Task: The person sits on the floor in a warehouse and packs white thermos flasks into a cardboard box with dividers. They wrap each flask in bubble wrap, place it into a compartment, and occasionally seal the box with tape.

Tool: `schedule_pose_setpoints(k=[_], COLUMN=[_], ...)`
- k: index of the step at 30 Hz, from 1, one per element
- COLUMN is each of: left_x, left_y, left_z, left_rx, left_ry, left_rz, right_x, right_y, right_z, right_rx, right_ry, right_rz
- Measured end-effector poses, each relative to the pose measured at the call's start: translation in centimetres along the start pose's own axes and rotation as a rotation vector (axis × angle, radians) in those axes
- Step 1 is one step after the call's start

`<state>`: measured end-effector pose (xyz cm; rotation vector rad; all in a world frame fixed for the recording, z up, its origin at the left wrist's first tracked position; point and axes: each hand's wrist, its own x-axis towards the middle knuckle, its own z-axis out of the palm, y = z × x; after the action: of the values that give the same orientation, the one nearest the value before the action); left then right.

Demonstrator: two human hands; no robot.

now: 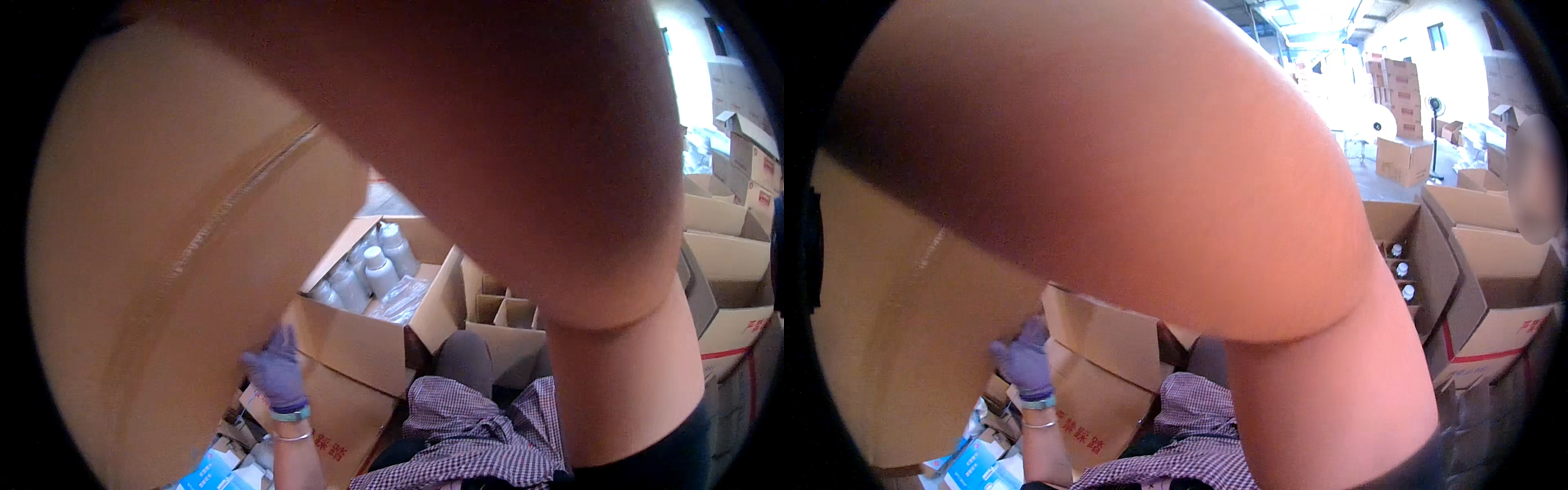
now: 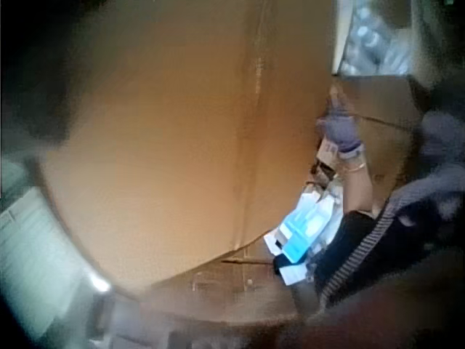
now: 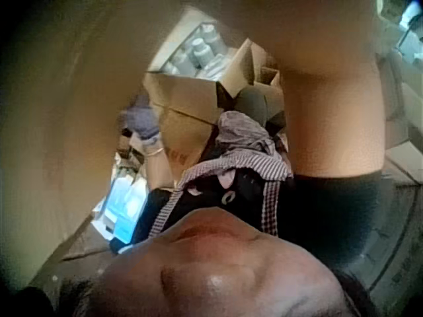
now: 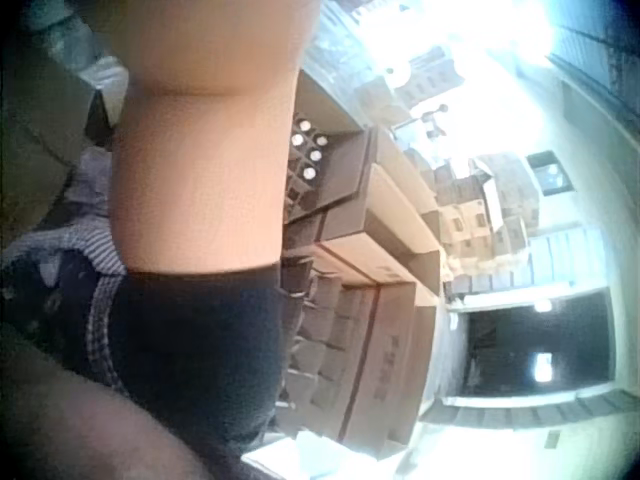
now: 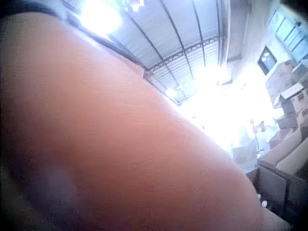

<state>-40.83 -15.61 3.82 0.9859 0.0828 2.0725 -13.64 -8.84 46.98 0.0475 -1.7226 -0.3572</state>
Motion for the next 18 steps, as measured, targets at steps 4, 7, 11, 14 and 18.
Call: schedule_pose_setpoints(k=[4,7,11,14,18], left_x=[-3.0,-6.4,-13.3,-17.6,-14.3], left_y=[-9.3,-11.1,-10.2,-7.1,-1.9], left_z=[2.5,3.6,-3.5,-8.1,-1.3], left_rx=[-0.277,-0.357,1.195,1.362,0.927], left_ry=[-0.040,0.106,-0.170,-0.155,0.314], left_rz=[-0.273,-0.495,-0.606,-0.425,-0.826], right_x=[-0.3,-1.2,-2.7,-5.0,-11.1], right_y=[2.5,4.4,5.4,7.3,12.0], right_z=[-0.9,-1.7,-2.2,-1.3,-0.9], right_rx=[-0.296,-0.501,-0.638,-0.634,-0.627], right_ry=[-0.209,-0.388,-0.605,-0.570,-0.263], right_rz=[0.004,0.023,0.111,0.112,0.012])
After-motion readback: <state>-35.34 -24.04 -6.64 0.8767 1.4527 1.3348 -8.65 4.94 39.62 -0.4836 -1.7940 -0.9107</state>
